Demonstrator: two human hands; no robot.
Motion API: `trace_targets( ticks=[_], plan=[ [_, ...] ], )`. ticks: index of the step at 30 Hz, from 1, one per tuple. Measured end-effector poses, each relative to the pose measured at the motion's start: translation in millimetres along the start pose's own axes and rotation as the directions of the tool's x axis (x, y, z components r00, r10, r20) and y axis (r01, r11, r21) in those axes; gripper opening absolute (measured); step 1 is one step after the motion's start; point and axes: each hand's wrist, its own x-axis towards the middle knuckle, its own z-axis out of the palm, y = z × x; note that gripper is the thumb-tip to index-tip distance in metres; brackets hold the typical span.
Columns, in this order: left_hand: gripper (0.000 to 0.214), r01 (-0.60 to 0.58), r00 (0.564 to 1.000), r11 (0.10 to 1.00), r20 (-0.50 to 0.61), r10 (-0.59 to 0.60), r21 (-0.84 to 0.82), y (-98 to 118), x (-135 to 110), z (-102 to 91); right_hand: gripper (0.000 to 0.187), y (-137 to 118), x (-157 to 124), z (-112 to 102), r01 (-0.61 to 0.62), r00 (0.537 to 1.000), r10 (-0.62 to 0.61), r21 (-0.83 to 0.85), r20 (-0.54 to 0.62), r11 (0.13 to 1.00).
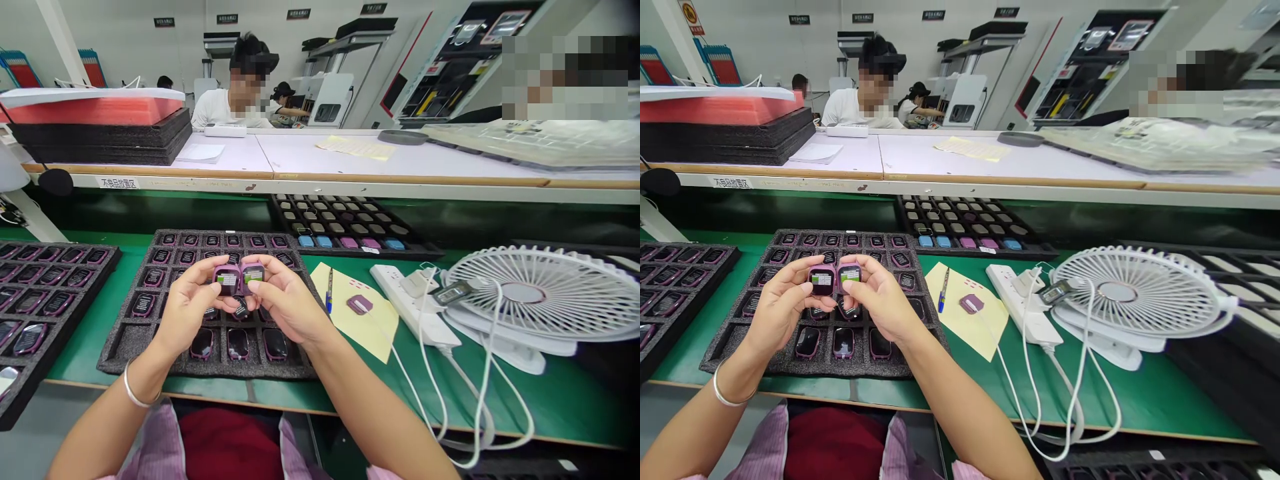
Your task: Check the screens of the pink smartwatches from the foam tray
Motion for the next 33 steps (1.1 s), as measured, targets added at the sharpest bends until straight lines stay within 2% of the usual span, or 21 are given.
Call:
trace_targets(
  ticks=[8, 33],
  plan=[
    [0.041, -0.033, 0.999, 0.998, 0.025, 0.034, -0.049, 11, 8, 3.3, 0.038, -14, 5, 5, 0.060, 0.998, -0.061, -0.039, -0.010, 0.997],
    [0.052, -0.091, 0.995, 0.989, 0.038, 0.095, -0.115, 16, 9, 2.5, 0.035, -20, 8, 7, 0.117, 0.993, -0.117, -0.029, 0.015, 0.993]
  ],
)
